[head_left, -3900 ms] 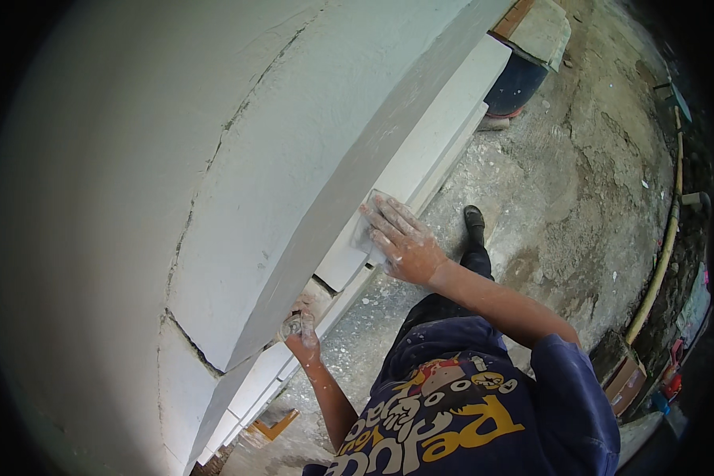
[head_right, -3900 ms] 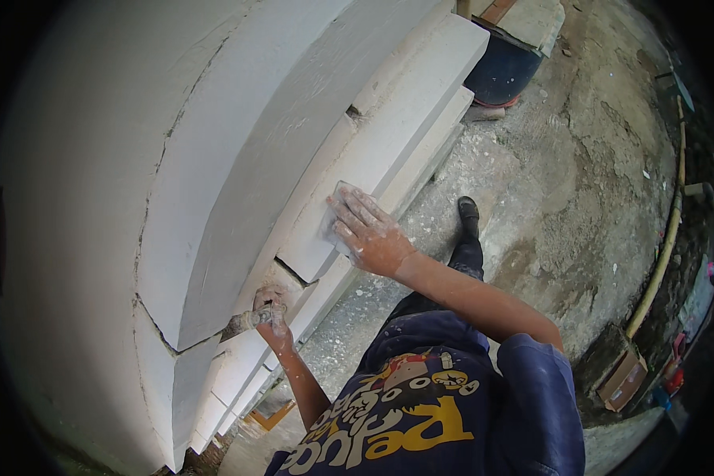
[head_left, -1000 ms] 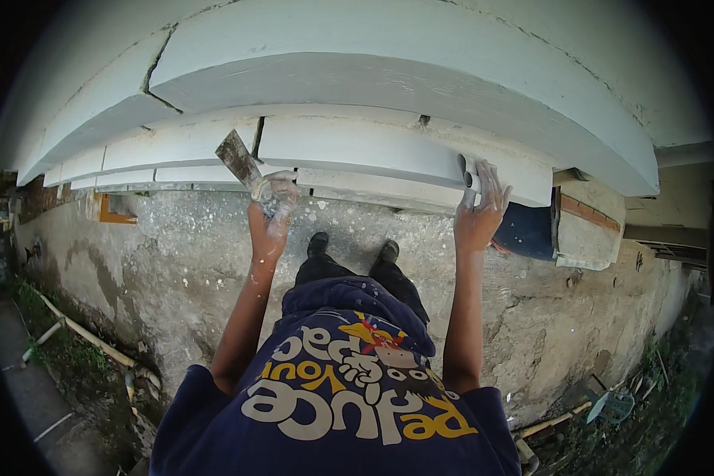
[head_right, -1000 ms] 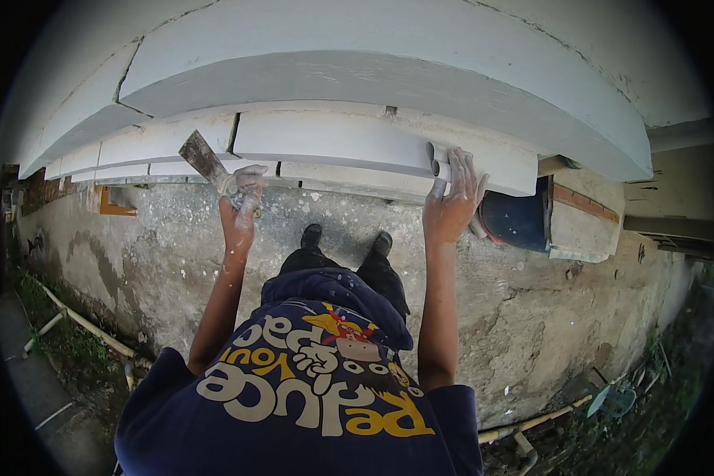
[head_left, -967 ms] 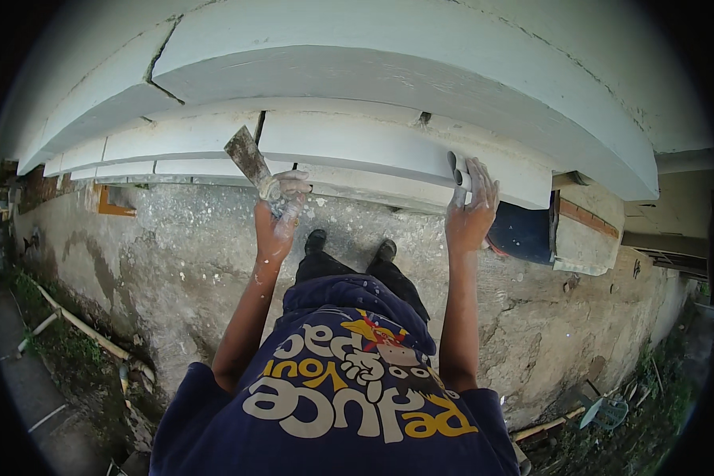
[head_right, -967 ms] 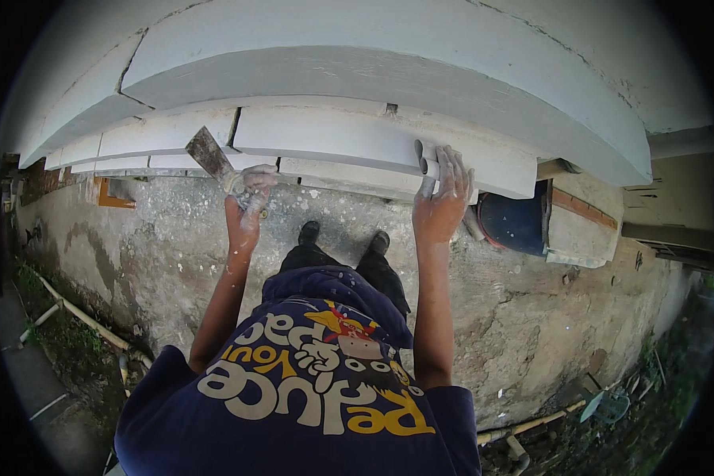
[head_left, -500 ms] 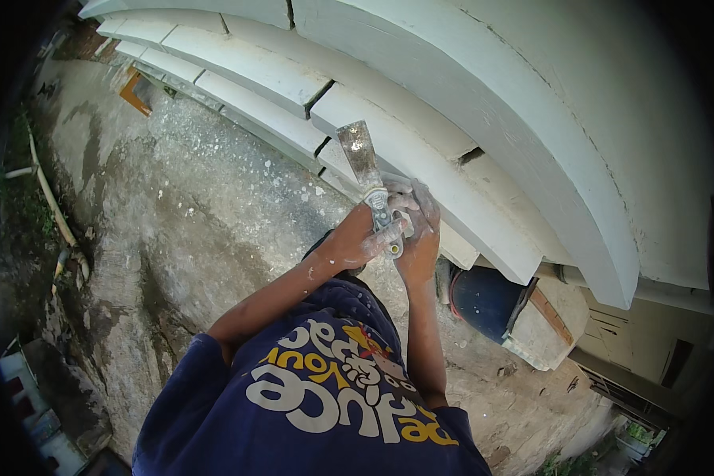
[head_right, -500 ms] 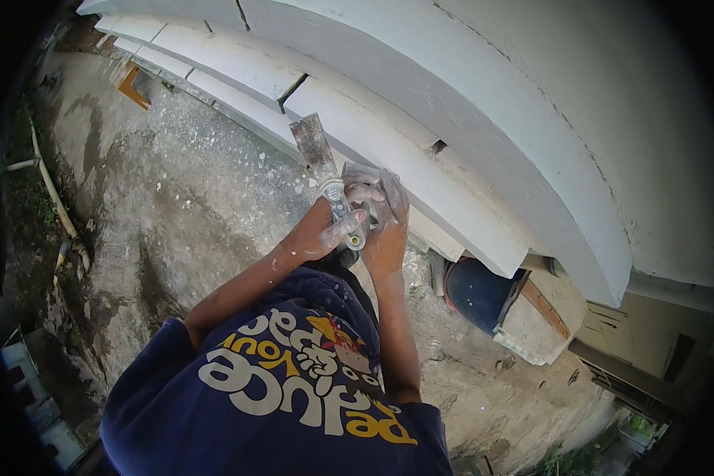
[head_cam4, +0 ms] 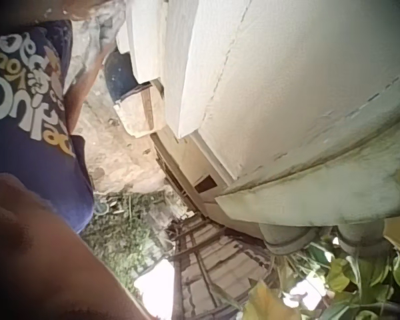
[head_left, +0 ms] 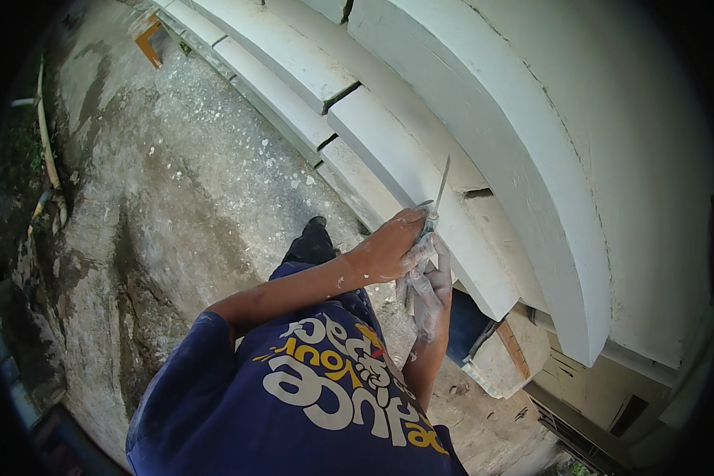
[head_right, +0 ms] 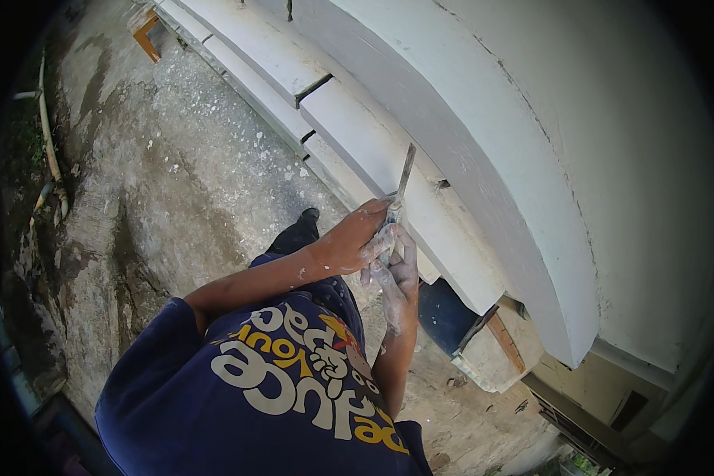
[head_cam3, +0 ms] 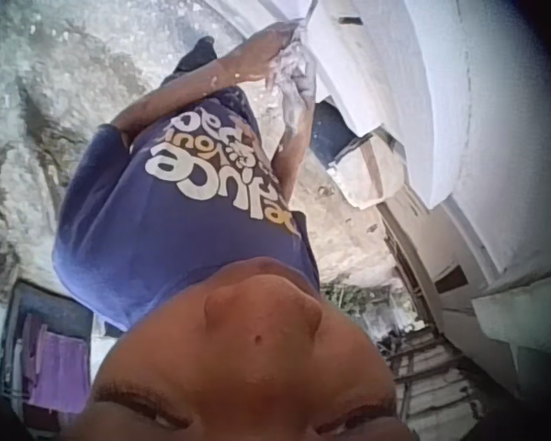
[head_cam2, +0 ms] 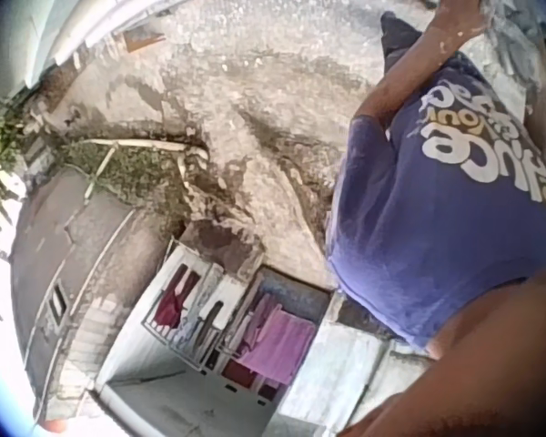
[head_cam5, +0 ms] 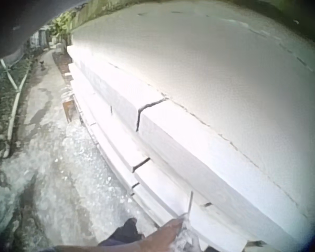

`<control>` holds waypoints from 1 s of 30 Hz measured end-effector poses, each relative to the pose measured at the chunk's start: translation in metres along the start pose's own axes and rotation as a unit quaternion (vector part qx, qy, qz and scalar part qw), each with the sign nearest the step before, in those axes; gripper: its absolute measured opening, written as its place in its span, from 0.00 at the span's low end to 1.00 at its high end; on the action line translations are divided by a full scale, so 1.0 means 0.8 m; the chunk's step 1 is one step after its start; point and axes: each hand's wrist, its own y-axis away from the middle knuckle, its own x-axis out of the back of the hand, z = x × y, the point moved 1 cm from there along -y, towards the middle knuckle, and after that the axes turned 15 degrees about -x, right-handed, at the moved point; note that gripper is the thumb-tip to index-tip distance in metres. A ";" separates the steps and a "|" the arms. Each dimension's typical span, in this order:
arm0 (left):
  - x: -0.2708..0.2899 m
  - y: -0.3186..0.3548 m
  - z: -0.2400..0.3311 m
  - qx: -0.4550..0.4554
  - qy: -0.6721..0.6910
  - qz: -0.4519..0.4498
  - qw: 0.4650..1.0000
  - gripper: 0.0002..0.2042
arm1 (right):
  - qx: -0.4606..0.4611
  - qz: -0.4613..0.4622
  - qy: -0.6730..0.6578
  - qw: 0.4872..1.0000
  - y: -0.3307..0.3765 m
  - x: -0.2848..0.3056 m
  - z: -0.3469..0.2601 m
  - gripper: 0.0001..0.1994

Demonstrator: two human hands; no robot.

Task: Using a putty knife to apply and smooth filler or putty into gaps in a white wall structure.

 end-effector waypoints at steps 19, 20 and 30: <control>-0.020 -0.023 -0.018 0.154 -0.323 0.054 0.932 0.27 | 0.189 0.214 0.571 0.770 -0.018 0.221 -0.045 0.21; -0.027 -0.027 -0.016 0.162 -0.327 0.061 0.929 0.27 | 0.183 0.203 0.572 0.773 -0.023 0.228 -0.046 0.21; -0.025 -0.041 -0.083 0.155 -0.371 0.105 0.909 0.35 | 0.285 0.151 0.589 0.741 -0.038 0.246 -0.039 0.20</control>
